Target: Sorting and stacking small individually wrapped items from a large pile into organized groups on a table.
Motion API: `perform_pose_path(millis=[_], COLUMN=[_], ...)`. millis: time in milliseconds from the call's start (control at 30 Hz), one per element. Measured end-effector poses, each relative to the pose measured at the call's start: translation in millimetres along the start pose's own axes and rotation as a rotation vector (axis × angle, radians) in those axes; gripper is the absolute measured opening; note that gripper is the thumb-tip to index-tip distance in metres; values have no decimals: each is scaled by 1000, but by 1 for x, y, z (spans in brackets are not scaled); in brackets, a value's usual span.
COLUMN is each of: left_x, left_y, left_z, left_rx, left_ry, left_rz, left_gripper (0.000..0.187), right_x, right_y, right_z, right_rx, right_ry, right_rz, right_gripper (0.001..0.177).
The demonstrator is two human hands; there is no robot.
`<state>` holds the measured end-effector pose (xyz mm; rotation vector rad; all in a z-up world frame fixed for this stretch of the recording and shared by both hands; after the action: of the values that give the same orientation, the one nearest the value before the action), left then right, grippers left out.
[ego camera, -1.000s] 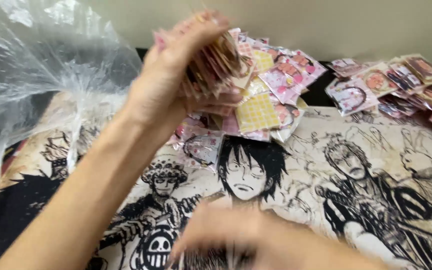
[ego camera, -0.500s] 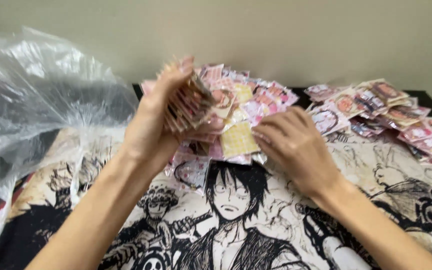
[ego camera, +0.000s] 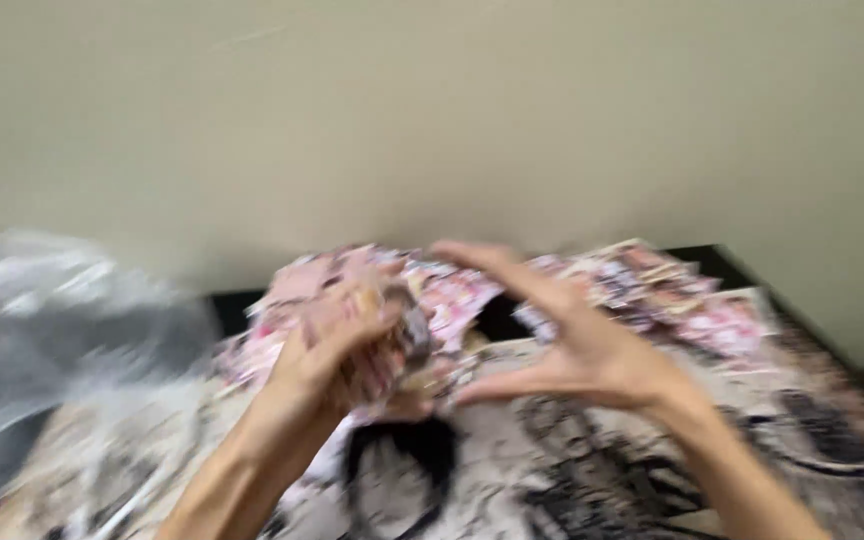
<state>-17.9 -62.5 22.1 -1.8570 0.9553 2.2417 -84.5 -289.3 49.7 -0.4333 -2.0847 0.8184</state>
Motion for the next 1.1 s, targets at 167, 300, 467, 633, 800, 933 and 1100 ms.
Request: perform_pose_path(millis=[167, 300, 467, 633, 800, 933, 1100], left_x=[10, 27, 44, 73, 78, 137, 148], left_y=[49, 70, 86, 72, 71, 63, 57], left_z=[-21, -48, -59, -68, -58, -62, -41], left_rx=[51, 273, 208, 348, 274, 281, 514], left_ry=[-71, 42, -104, -40, -137, 97, -21], left_rz=[37, 136, 159, 132, 226, -21, 161], left_gripper=[35, 69, 71, 102, 81, 39, 65], right_x=[-10, -34, -60, -90, -167, -252, -211], right_y=[-31, -62, -89, -103, -120, -122, -87], right_z=[2, 13, 28, 36, 72, 113, 100], right_rx=[34, -24, 19, -221, -464, -331, -298], right_ry=[6, 99, 225, 419, 135, 99, 207], right_rz=[-17, -110, -279, -211, 466, 900, 813], right_gripper=[95, 91, 83, 26, 30, 16, 28])
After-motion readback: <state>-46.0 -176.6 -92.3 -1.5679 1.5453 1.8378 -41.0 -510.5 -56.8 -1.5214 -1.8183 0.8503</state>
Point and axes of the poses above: each hand's wrist, its own z-axis away from the middle knuckle, its own y-axis out of the palm, x = y × z, the point moved 2 cm from there along -z, towards the middle knuckle, and after that the axes turned 2 degrees about x, right-handed, at the moved point
